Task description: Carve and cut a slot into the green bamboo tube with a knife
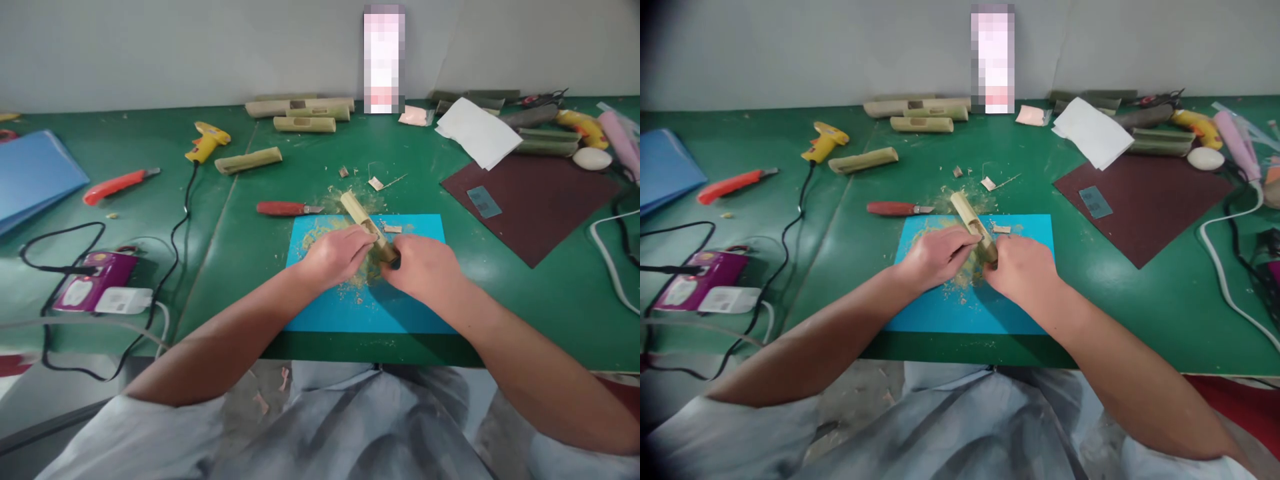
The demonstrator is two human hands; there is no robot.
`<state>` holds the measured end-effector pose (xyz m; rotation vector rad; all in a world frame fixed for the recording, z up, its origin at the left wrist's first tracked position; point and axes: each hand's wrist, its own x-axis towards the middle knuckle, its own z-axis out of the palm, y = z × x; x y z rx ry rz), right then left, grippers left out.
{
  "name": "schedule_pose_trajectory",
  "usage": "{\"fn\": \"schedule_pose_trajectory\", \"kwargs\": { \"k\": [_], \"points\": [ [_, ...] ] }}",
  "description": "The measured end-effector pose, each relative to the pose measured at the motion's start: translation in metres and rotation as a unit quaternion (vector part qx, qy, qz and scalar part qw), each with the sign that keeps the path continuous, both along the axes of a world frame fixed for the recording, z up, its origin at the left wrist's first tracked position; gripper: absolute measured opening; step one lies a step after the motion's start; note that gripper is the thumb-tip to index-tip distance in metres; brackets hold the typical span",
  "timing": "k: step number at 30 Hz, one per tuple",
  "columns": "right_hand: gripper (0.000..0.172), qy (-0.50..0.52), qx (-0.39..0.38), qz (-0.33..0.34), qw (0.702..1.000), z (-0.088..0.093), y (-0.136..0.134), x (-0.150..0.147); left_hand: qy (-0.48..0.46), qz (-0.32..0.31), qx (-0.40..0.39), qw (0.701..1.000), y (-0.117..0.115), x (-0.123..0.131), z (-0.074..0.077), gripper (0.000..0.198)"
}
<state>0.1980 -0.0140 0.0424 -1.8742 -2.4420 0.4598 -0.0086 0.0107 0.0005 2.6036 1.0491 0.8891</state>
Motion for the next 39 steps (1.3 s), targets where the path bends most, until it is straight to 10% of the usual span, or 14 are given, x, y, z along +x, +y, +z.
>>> {"fn": "schedule_pose_trajectory", "kwargs": {
  "k": [39],
  "points": [
    [0.021,0.018,0.024,0.01,1.0,-0.011,0.0,-0.006,0.034,-0.012,0.009,0.999,-0.005,0.005,0.009,0.023]
  ]
}}
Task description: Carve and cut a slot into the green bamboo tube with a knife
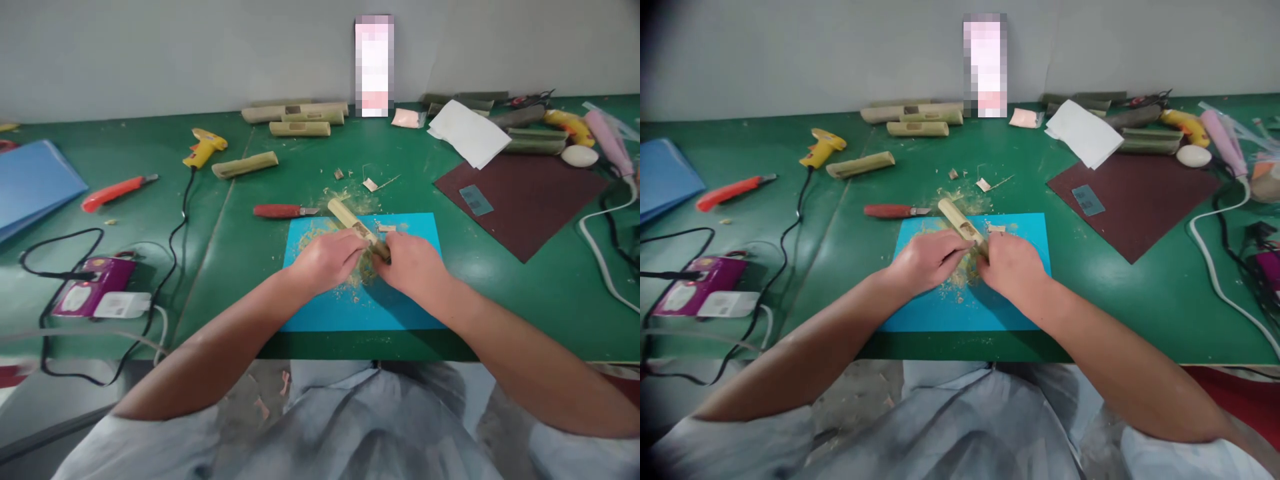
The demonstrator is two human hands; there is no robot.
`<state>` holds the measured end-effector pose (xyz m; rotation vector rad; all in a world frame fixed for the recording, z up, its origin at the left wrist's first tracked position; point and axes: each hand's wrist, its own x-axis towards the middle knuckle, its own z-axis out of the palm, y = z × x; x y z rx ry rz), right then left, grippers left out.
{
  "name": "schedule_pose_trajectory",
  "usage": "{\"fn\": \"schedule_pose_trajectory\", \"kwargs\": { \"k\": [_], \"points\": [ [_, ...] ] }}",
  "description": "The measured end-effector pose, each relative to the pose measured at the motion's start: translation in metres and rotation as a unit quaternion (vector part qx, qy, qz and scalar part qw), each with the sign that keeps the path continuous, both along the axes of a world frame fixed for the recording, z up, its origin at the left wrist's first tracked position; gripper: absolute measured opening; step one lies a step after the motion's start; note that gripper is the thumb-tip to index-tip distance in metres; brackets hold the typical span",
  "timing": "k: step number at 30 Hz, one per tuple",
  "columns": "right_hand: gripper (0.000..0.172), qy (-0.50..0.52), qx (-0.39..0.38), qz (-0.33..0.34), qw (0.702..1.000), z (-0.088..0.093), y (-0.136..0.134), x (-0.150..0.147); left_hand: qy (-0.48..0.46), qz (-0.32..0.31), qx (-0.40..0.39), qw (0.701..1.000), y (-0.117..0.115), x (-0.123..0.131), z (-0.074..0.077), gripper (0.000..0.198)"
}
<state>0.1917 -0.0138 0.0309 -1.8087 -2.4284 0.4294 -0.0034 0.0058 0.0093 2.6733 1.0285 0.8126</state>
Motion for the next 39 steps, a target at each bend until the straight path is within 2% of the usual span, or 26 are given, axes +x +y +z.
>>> {"fn": "schedule_pose_trajectory", "kwargs": {
  "k": [7,19,28,34,39],
  "points": [
    [0.021,0.0,-0.004,-0.007,1.0,-0.0008,0.0004,0.0008,-0.011,-0.012,-0.022,1.0,0.0044,0.0058,0.0002,0.024],
    [0.022,0.007,-0.024,-0.021,0.999,0.0017,0.0013,-0.0013,0.013,-0.018,-0.008,1.0,-0.0007,0.0065,0.0002,0.024],
    [0.019,0.005,-0.019,-0.031,0.999,0.0021,0.0028,-0.0009,-0.004,-0.038,-0.001,0.999,0.001,0.0064,-0.006,0.024],
    [0.023,0.01,-0.015,-0.014,1.0,0.0013,0.0018,-0.0008,-0.02,-0.018,0.007,1.0,0.0004,0.0024,-0.0078,0.021],
    [0.024,0.004,-0.032,-0.034,0.999,0.0023,0.0018,-0.0013,-0.005,-0.016,-0.007,1.0,0.0036,0.0051,-0.0073,0.022]
  ]
}}
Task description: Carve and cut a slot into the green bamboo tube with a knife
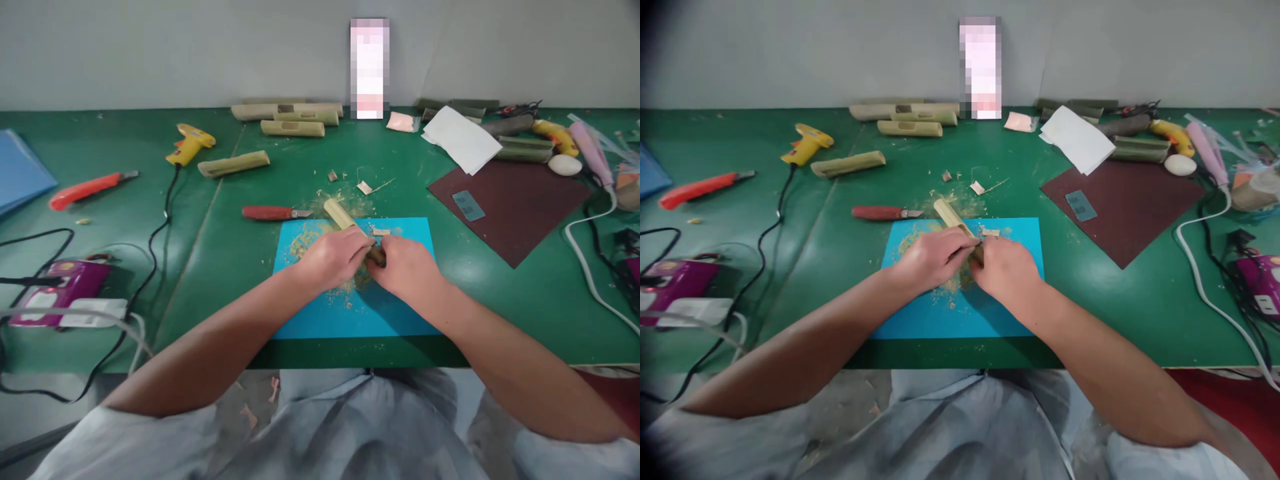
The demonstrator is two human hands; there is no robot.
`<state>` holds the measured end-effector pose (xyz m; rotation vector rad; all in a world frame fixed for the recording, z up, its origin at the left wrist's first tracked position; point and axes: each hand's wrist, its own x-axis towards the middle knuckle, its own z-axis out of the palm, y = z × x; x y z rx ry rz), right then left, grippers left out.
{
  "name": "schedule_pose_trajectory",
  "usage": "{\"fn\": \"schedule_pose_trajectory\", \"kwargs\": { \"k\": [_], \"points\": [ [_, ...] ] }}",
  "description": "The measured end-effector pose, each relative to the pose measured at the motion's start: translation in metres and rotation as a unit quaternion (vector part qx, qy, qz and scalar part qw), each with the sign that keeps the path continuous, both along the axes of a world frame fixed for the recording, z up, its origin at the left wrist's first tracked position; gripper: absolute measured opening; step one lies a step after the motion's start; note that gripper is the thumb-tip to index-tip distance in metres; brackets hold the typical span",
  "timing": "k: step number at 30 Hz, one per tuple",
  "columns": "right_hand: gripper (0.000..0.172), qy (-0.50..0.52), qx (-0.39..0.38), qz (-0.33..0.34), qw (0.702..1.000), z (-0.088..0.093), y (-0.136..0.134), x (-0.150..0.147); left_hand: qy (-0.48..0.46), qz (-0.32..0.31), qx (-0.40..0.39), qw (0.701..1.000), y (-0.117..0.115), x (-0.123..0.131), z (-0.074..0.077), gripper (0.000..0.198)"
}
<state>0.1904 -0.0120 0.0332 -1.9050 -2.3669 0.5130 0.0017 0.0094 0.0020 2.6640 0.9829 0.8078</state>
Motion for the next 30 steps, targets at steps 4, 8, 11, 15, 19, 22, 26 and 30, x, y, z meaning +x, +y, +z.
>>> {"fn": "schedule_pose_trajectory", "kwargs": {
  "k": [4,8,11,15,19,22,26,30],
  "points": [
    [0.024,-0.001,0.014,0.011,1.0,-0.001,0.0,0.0,0.0,0.007,0.016,1.0,-0.004,-0.004,0.002,0.021],
    [0.022,-0.001,0.016,0.011,1.0,0.001,-0.001,0.0,-0.003,0.005,0.01,1.0,0.0,0.001,-0.001,0.024],
    [0.023,0.0,0.005,0.001,1.0,0.001,-0.001,0.0,-0.005,0.001,0.001,1.0,0.001,0.001,0.0,0.024],
    [0.023,0.002,0.012,0.013,1.0,0.0,-0.001,0.001,-0.003,0.012,0.013,1.0,-0.003,-0.004,0.004,0.023],
    [0.023,-0.003,0.009,0.003,1.0,0.001,0.0,0.001,0.007,-0.001,0.013,1.0,0.004,-0.001,0.004,0.025],
    [0.024,-0.006,-0.003,-0.001,1.0,0.003,0.0,0.001,0.003,-0.001,0.003,1.0,0.007,-0.001,0.003,0.025],
    [0.023,-0.001,0.0,0.007,1.0,0.002,0.001,0.001,-0.013,0.008,-0.014,1.0,-0.001,-0.009,0.005,0.023],
    [0.022,-0.002,-0.006,-0.003,1.0,0.002,0.001,0.001,-0.003,0.015,-0.026,1.0,-0.007,-0.012,0.009,0.023]
  ]
}}
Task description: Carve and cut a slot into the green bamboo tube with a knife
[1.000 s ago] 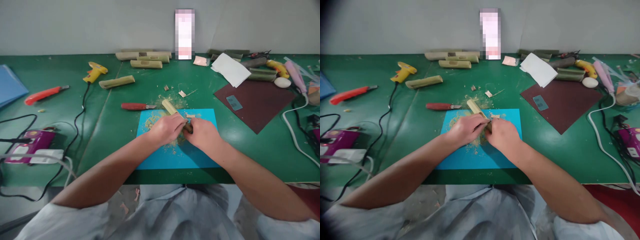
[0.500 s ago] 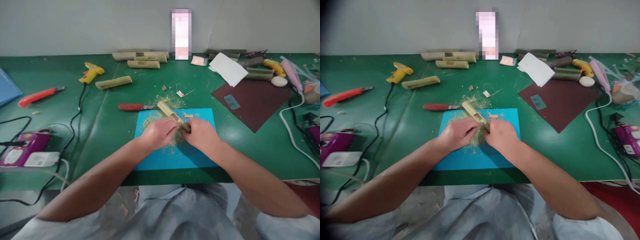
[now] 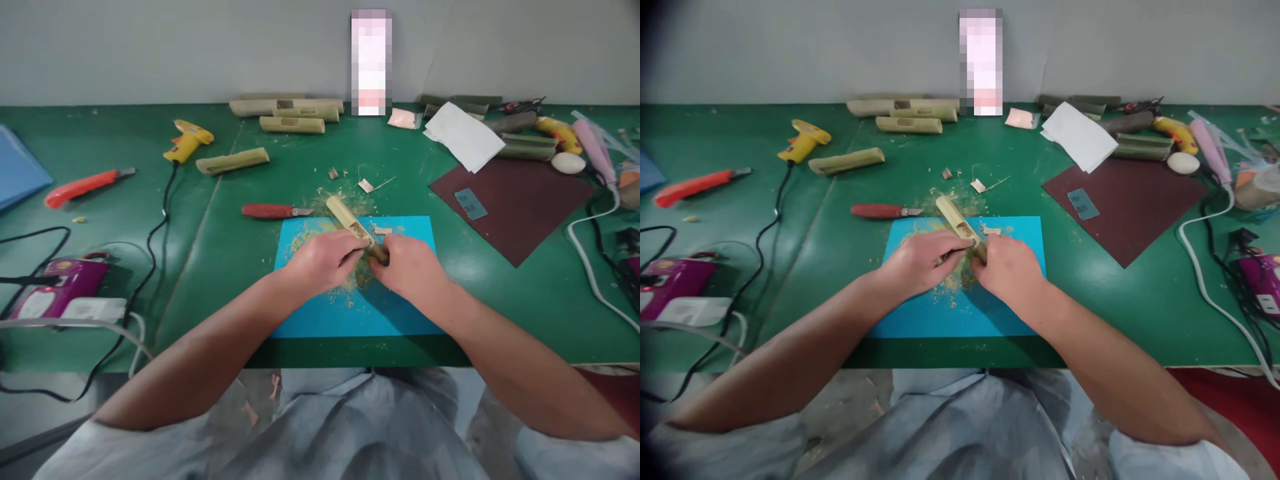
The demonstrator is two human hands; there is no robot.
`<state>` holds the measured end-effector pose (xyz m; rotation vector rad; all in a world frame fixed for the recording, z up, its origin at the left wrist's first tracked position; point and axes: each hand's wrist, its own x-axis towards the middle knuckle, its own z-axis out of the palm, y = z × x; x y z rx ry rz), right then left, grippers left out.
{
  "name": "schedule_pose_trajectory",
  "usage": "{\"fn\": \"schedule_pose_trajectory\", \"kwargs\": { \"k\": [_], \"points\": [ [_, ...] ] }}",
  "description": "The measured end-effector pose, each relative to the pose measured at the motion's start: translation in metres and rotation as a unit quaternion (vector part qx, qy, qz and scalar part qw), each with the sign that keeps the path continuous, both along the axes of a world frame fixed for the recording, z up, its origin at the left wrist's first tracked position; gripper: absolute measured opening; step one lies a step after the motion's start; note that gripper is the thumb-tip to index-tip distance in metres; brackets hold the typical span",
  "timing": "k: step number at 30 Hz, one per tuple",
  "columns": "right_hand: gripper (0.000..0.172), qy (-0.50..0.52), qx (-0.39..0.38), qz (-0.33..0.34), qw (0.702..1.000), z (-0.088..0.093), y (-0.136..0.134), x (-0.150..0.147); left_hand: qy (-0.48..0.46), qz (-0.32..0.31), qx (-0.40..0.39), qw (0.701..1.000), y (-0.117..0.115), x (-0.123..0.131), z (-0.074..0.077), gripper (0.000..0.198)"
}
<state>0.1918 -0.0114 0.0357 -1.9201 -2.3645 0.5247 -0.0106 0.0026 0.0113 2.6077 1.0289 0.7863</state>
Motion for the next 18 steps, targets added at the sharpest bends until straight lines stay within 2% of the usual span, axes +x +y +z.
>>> {"fn": "schedule_pose_trajectory", "kwargs": {
  "k": [9,18],
  "points": [
    [0.02,0.006,0.022,0.014,1.0,-0.003,-0.001,0.001,-0.006,0.007,0.008,1.0,0.011,0.005,-0.01,0.027],
    [0.023,0.003,0.023,0.008,1.0,-0.004,-0.001,0.0,-0.01,0.019,0.01,1.0,0.006,0.005,-0.004,0.026]
  ]
}}
